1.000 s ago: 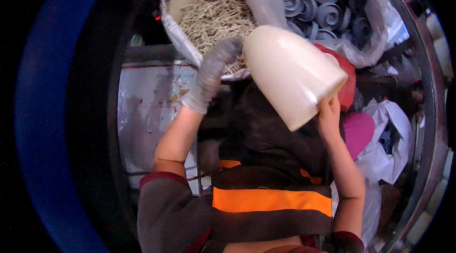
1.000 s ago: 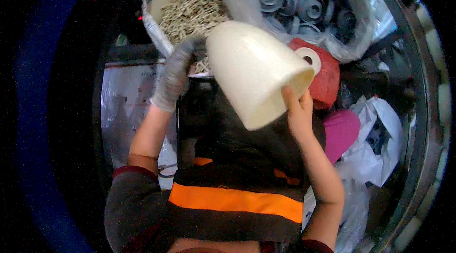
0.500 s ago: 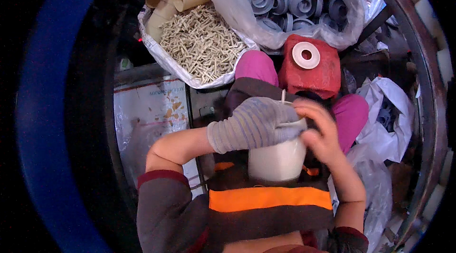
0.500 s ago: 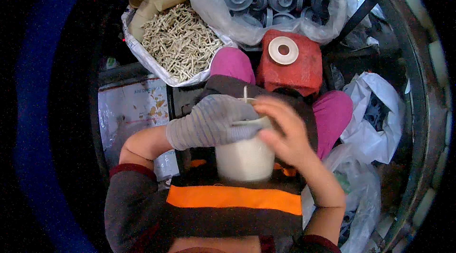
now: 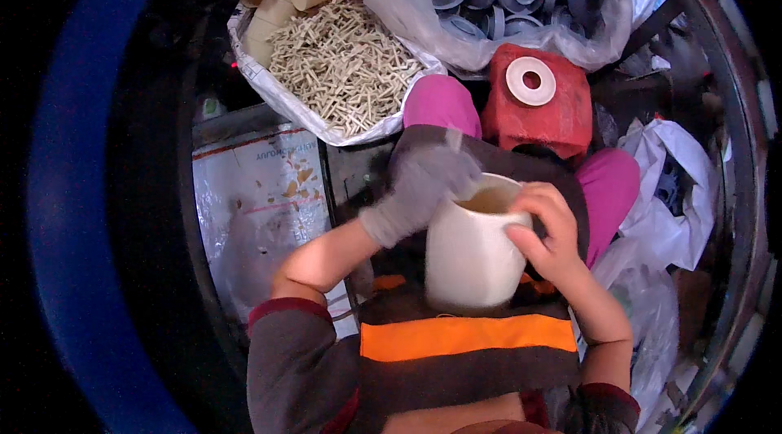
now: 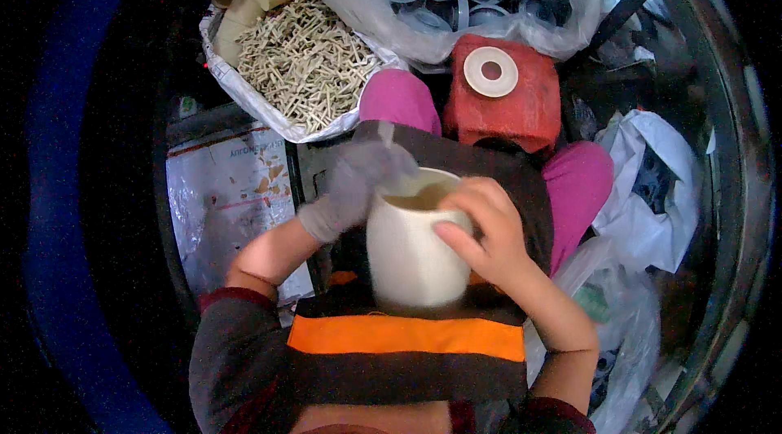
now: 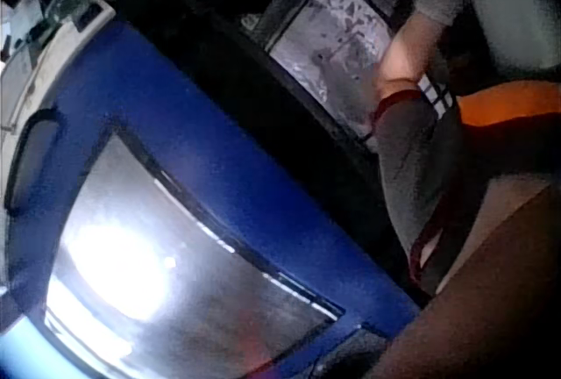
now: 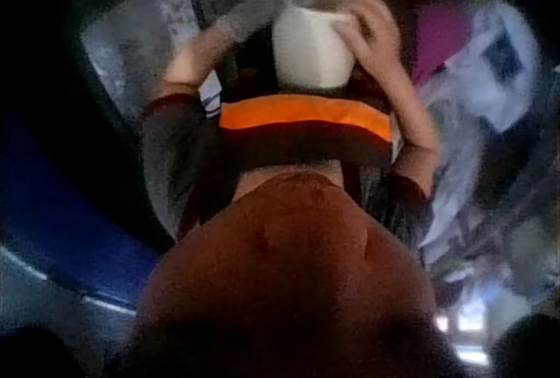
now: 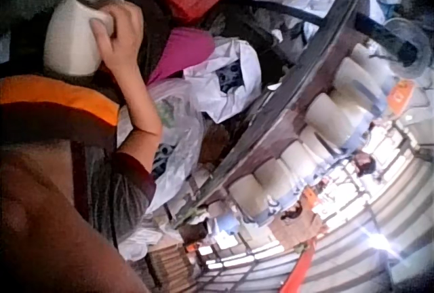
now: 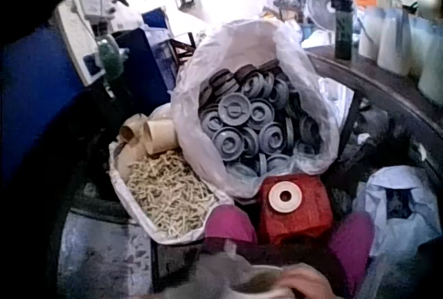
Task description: The person sits on the floor and repeatedly assembles plastic pitchers by attaching gray lids to white bodies. They pick up a pitcher body, place a lid on top, and then set the assembled unit aside. The process is repeated multiple times with identical components.
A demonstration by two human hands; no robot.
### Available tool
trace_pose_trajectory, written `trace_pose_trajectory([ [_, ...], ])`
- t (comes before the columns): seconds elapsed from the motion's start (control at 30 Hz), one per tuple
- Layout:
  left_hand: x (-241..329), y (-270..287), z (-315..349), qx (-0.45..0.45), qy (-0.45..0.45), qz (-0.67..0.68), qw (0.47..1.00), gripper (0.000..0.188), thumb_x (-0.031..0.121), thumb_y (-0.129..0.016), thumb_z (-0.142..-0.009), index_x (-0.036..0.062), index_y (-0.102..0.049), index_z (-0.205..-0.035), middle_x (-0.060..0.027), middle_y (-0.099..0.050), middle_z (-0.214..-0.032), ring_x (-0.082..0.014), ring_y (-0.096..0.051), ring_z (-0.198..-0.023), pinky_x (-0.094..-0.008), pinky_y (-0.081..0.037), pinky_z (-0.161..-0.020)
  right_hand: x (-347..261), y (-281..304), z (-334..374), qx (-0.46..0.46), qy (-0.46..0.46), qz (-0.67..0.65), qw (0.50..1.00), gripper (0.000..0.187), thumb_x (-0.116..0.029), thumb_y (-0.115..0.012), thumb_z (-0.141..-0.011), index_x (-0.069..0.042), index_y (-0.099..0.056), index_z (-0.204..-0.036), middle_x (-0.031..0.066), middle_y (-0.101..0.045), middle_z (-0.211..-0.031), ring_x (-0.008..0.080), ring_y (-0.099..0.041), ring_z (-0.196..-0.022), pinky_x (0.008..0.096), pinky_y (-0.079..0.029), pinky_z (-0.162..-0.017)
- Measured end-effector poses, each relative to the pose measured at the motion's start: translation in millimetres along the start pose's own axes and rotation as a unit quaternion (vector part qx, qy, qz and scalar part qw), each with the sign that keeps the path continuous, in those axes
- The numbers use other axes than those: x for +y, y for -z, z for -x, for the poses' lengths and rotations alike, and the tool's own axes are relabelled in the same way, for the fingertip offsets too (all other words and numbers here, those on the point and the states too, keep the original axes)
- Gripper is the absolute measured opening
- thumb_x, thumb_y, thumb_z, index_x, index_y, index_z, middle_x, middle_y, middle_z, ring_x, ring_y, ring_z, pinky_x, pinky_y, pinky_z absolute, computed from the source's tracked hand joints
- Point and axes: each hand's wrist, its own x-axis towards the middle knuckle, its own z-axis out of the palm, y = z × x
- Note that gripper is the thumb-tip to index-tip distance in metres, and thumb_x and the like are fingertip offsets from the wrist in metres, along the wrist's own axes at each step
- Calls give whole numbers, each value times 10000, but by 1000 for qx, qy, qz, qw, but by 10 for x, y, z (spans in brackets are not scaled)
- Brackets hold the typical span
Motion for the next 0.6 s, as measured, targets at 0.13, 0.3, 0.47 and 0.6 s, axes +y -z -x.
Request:
trace_pose_trajectory([
  [0.13, -605, 1166, -636, 310, 84, 239, 916, 431, 353, -474, -894, 35, -476, -1185, -131, -567, -1056, -224, -548, -988, -337, -416, -896, 79, 201, 271, 129, -73, 21, 989, 143, -148, -604, -776, -18, -563, -820, 122, -541, -850, 266, -535, -820, 340, -428, -758],
  [0.3, -28, 603, -1066, 24, 18, -178, 984, 484, 380, -488, -890, 84, -460, -1271, -174, -427, -1317, -313, -361, -1255, -396, -292, -1030, 68, 228, 68, 137, -175, 135, 966, 220, -244, -622, -783, -46, -600, -878, 118, -538, -796, 303, -541, -802, 388, -430, -697],
  [0.47, 170, -574, -503, -327, 4, 7, 945, 379, 307, -401, -927, 23, -641, -1006, -131, -647, -938, -258, -598, -905, -360, -435, -850, 133, 320, 313, 218, -55, 79, 971, 322, -250, -637, -799, -41, -579, -1037, 136, -555, -1042, 296, -513, -1044, 358, -405, -904],
  [0.6, 540, -845, -602, -283, 246, 468, 801, 390, 327, -418, -902, -7, -590, -1008, -131, -621, -1001, -256, -593, -951, -377, -463, -859, 309, 1255, 1805, 384, -286, 289, 829, 342, -228, -635, -794, -37, -568, -1070, 124, -554, -1100, 272, -517, -1058, 347, -397, -914],
])
